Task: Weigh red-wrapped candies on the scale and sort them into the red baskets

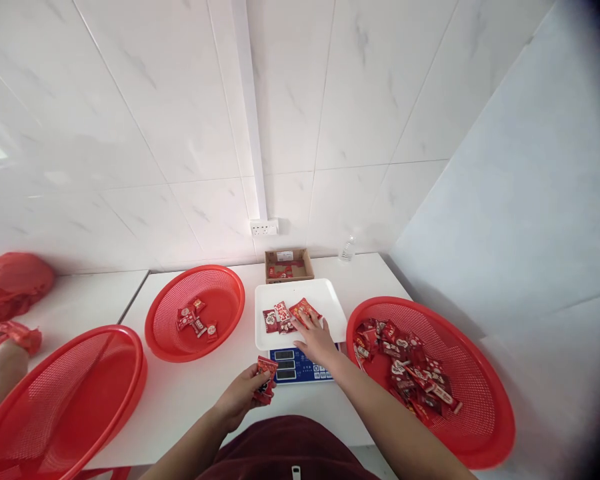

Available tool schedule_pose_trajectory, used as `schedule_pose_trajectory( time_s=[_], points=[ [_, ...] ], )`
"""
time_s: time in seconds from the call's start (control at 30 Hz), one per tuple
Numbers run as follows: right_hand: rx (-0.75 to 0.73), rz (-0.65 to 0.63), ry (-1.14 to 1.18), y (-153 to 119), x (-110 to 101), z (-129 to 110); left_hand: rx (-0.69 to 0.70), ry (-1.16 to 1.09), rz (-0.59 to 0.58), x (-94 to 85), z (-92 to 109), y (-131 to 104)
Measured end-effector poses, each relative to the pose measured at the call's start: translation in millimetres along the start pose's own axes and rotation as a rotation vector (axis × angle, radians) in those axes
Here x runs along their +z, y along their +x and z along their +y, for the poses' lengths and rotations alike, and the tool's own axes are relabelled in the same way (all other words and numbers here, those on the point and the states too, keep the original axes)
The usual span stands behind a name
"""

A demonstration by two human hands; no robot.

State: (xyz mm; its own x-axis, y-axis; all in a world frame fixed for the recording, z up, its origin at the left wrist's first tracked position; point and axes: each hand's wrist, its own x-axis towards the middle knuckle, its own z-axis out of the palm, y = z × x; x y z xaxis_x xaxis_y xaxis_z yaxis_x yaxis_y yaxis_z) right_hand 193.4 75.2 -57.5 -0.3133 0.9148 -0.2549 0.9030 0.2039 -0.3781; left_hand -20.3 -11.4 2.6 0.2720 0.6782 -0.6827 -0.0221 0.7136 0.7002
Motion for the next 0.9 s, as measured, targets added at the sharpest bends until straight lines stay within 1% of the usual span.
schedule_pose_trajectory(
  time_s=[0.13,0.2,0.4,0.47,0.53,0.63,0.7,0.77,0.9],
  points=[
    [-0.111,-0.015,-0.007,6.1,1.8,-7.1,0.013,0.001,-0.018,2.1,4.4,3.0],
    [-0.138,-0.014,0.014,6.1,2.4,-8.5,0.014,-0.001,-0.016,1.8,5.3,4.0],
    [-0.097,0.058,0.072,-2.7,0.7,-4.4,0.012,-0.015,0.025,-7.9,0.5,6.0],
    [-0.037,0.087,0.067,-3.2,-1.4,-1.3,0.026,-0.014,0.050,-12.0,1.8,10.4],
    [0.066,0.107,0.049,-2.0,-3.5,2.6,0.066,-0.009,0.097,-14.7,8.1,18.5],
    [0.177,0.079,0.030,0.0,-4.6,7.9,0.169,-0.025,0.189,-14.1,26.4,37.7],
    [0.194,0.057,0.022,-0.3,-3.2,9.1,0.238,-0.041,0.226,-10.4,39.9,53.6],
    [0.201,0.059,0.025,-2.0,-0.7,8.0,0.267,-0.038,0.227,-4.9,50.3,69.6],
    [0.203,0.080,0.071,-6.2,3.2,4.8,0.231,-0.007,0.208,7.2,58.1,93.3]
  ],
)
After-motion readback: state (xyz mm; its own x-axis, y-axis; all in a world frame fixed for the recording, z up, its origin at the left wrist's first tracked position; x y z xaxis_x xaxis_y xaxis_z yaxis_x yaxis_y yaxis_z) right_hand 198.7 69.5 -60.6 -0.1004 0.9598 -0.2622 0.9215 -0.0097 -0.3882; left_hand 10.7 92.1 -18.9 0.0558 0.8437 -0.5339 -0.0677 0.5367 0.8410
